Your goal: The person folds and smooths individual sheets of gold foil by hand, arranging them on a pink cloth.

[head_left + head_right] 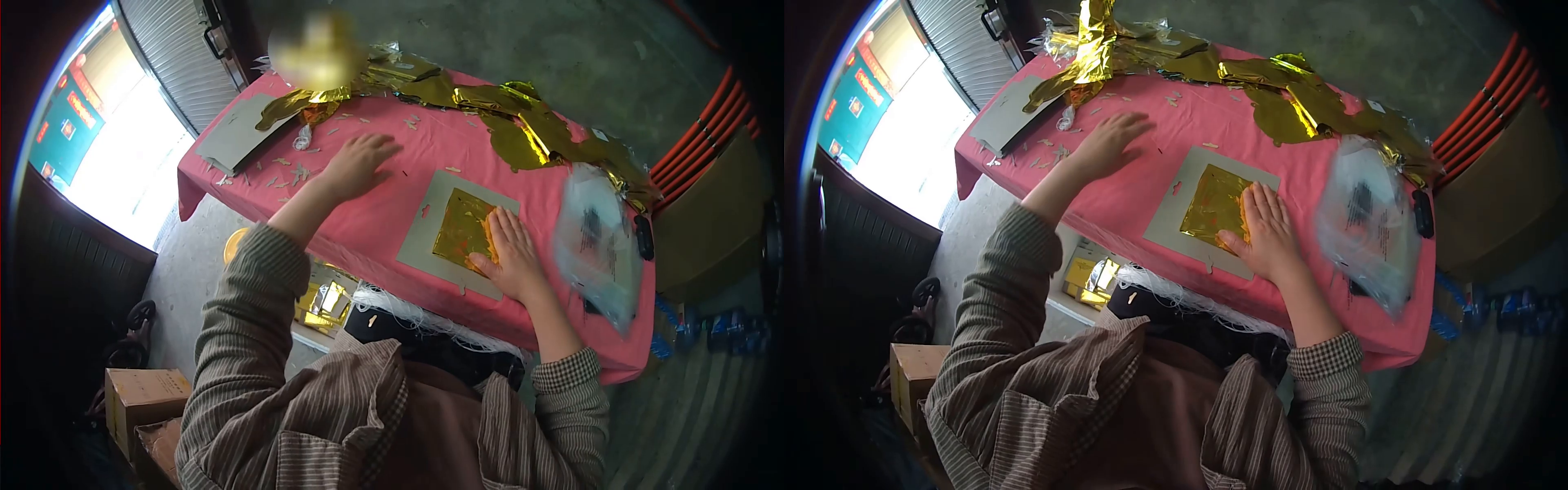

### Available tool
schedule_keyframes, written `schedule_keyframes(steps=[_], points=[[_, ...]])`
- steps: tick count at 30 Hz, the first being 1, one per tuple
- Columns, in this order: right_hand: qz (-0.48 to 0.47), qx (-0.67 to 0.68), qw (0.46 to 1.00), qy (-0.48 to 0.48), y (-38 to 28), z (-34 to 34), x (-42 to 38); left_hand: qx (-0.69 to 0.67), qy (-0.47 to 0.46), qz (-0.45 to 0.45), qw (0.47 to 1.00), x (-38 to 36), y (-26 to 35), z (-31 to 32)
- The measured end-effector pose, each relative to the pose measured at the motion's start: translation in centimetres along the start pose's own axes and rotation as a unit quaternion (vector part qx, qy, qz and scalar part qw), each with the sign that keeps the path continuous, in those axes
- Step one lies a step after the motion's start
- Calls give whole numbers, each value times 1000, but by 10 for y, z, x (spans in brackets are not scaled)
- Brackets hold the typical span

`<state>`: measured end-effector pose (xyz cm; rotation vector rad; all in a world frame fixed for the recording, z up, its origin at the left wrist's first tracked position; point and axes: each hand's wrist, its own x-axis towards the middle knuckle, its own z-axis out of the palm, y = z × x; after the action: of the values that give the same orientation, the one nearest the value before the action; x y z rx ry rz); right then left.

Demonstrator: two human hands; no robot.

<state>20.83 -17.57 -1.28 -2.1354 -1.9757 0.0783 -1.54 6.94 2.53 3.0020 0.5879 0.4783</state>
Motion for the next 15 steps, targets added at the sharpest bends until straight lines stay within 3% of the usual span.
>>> schedule_keyframes(steps=[1, 6, 9, 11, 15], points=[[2, 2, 1000, -1, 0, 0, 0, -64, -63, -12, 996, -9, 7, -4], [-1, 0, 1000, 0, 0, 0, -1, -73, -73, -29, 994, -41, 11, 28], [-5, -3, 1000, -2, 0, 0, 0, -34, -53, -103, 993, -29, 30, 38], [-2, -1, 1000, -3, -1, -1, 1, 6, -128, -213, 968, -10, 49, 37], [4, -1, 1000, -8, -2, -3, 0, -33, -153, -275, 949, 24, 64, 45]])
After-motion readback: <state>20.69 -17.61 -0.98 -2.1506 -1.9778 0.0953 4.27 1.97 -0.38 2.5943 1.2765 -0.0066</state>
